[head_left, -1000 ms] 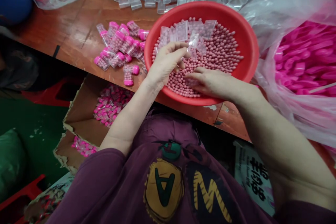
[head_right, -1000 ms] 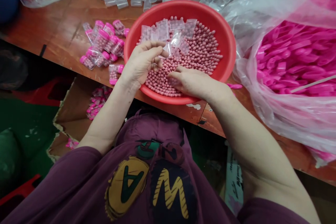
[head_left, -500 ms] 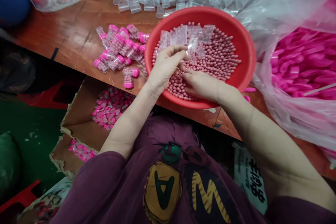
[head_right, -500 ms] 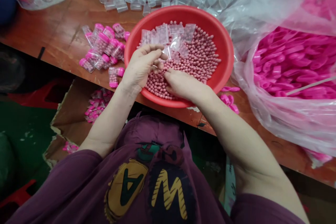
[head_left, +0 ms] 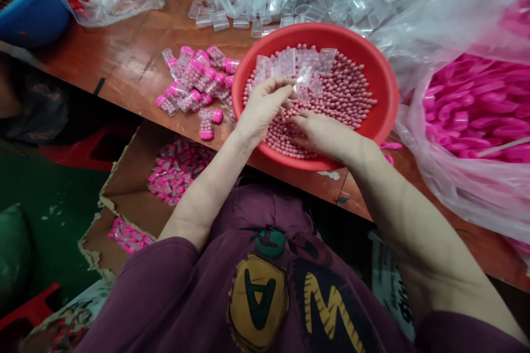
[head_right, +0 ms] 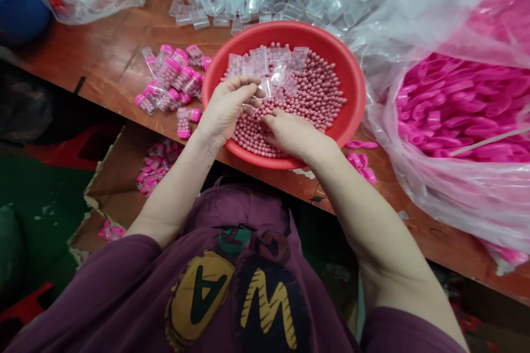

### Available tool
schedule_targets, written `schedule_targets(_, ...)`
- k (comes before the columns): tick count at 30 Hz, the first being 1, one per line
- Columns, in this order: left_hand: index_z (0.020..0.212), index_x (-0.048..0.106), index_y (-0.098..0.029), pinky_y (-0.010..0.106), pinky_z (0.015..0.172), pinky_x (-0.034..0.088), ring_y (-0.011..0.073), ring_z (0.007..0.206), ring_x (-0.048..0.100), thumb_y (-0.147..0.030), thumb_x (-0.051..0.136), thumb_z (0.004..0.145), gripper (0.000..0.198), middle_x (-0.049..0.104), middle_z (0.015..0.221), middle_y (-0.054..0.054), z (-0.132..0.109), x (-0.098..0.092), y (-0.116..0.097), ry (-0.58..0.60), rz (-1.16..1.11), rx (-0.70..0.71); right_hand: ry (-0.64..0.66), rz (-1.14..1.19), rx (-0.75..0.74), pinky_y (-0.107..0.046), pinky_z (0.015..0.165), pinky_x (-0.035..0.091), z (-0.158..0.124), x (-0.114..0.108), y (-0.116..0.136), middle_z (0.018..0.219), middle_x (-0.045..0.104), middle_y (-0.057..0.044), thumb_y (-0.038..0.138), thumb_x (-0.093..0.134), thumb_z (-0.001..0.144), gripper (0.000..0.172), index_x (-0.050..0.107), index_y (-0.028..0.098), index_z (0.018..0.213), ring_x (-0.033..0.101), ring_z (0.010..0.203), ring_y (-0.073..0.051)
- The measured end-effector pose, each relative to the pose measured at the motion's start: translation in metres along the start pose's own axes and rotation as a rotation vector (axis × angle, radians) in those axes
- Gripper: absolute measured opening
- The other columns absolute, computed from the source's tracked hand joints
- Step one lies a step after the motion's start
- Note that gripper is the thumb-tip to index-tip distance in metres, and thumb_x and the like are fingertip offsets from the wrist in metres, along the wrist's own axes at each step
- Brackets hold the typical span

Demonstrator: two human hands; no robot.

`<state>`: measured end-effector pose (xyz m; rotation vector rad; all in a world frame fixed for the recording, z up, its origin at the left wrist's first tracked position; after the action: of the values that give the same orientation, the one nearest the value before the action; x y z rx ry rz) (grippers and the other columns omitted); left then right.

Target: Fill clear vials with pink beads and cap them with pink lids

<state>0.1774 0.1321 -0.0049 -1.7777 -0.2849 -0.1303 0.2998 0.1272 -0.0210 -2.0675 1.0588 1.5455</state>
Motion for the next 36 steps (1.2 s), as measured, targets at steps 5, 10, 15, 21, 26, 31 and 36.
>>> schedule_targets(5,0.107,0.070,-0.019,0.027,0.078,0.049,0.0115,0.081,0.064,-0.022,0.063,0.100,0.010,0.076,0.100,0.005,0.001,0.000,0.001,-0.001,0.008,-0.020,-0.013,-0.164,0.068,-0.037,0.069,0.052,-0.006,-0.001,0.001,0.127,0.075,-0.021,0.026,0.054,0.105,0.043,0.070,0.014,0.143,0.077,0.094,-0.031)
schedule_targets(10,0.105,0.069,-0.019,0.025,0.071,0.045,0.0105,0.075,0.062,-0.022,0.063,0.098,0.009,0.074,0.095,0.003,0.003,0.003,0.001,0.014,-0.016,-0.012,-0.017,-0.108,0.037,-0.040,0.078,0.056,0.006,-0.001,0.015,0.129,0.076,-0.025,0.016,0.046,0.104,0.039,0.074,0.009,0.131,0.078,0.100,-0.033)
schedule_targets(15,0.104,0.069,-0.017,0.023,0.070,0.045,0.0097,0.075,0.062,-0.018,0.062,0.099,0.009,0.073,0.093,0.003,0.002,-0.001,-0.001,-0.027,-0.032,-0.001,-0.124,0.225,-0.008,-0.040,0.088,0.058,0.006,-0.011,0.004,0.114,0.081,-0.017,0.023,0.062,0.098,0.020,0.074,0.015,0.112,0.076,0.099,-0.030)
schedule_targets(21,0.105,0.072,-0.017,0.021,0.073,0.047,0.0105,0.084,0.066,-0.006,0.058,0.093,0.021,0.077,0.098,0.003,0.001,0.001,-0.001,-0.034,-0.026,-0.002,-0.376,1.033,0.094,-0.038,0.081,0.064,-0.026,-0.025,-0.046,0.096,0.077,-0.004,0.051,0.081,0.089,0.033,0.069,0.023,0.102,0.074,0.083,-0.022)
schedule_targets(26,0.101,0.076,-0.013,0.022,0.075,0.051,0.0114,0.085,0.067,-0.003,0.068,0.090,0.017,0.079,0.097,0.004,-0.007,0.036,0.006,0.191,-0.056,-0.110,-0.512,1.213,0.072,-0.038,0.079,0.067,-0.041,-0.023,-0.051,0.097,0.077,-0.002,0.065,0.088,0.085,0.051,0.068,0.025,0.110,0.075,0.079,-0.020)
schedule_targets(31,0.098,0.078,-0.016,0.020,0.062,0.046,0.0096,0.076,0.062,-0.007,0.072,0.093,0.012,0.076,0.093,0.003,-0.012,0.048,0.002,0.217,-0.048,-0.091,-0.594,1.049,0.075,-0.042,0.083,0.068,-0.061,-0.034,-0.052,0.106,0.078,-0.003,0.052,0.069,0.103,0.053,0.057,0.030,0.150,0.078,0.083,-0.022)
schedule_targets(36,0.106,0.081,-0.017,0.021,0.064,0.050,0.0118,0.083,0.064,-0.012,0.067,0.097,0.017,0.074,0.095,0.004,-0.019,0.060,0.001,0.348,-0.020,-0.149,-0.620,0.811,0.117,-0.043,0.086,0.067,-0.082,-0.063,-0.057,0.106,0.080,-0.007,0.043,0.065,0.104,0.032,0.079,0.027,0.128,0.077,0.087,-0.023)
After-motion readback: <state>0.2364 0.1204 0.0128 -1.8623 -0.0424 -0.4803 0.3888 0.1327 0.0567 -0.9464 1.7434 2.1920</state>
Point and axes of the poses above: each hand's wrist, its own z-axis towards the middle knuckle, its own x-axis out of the palm, y = z × x, the point moved 9 cm from there along z, towards the middle knuckle
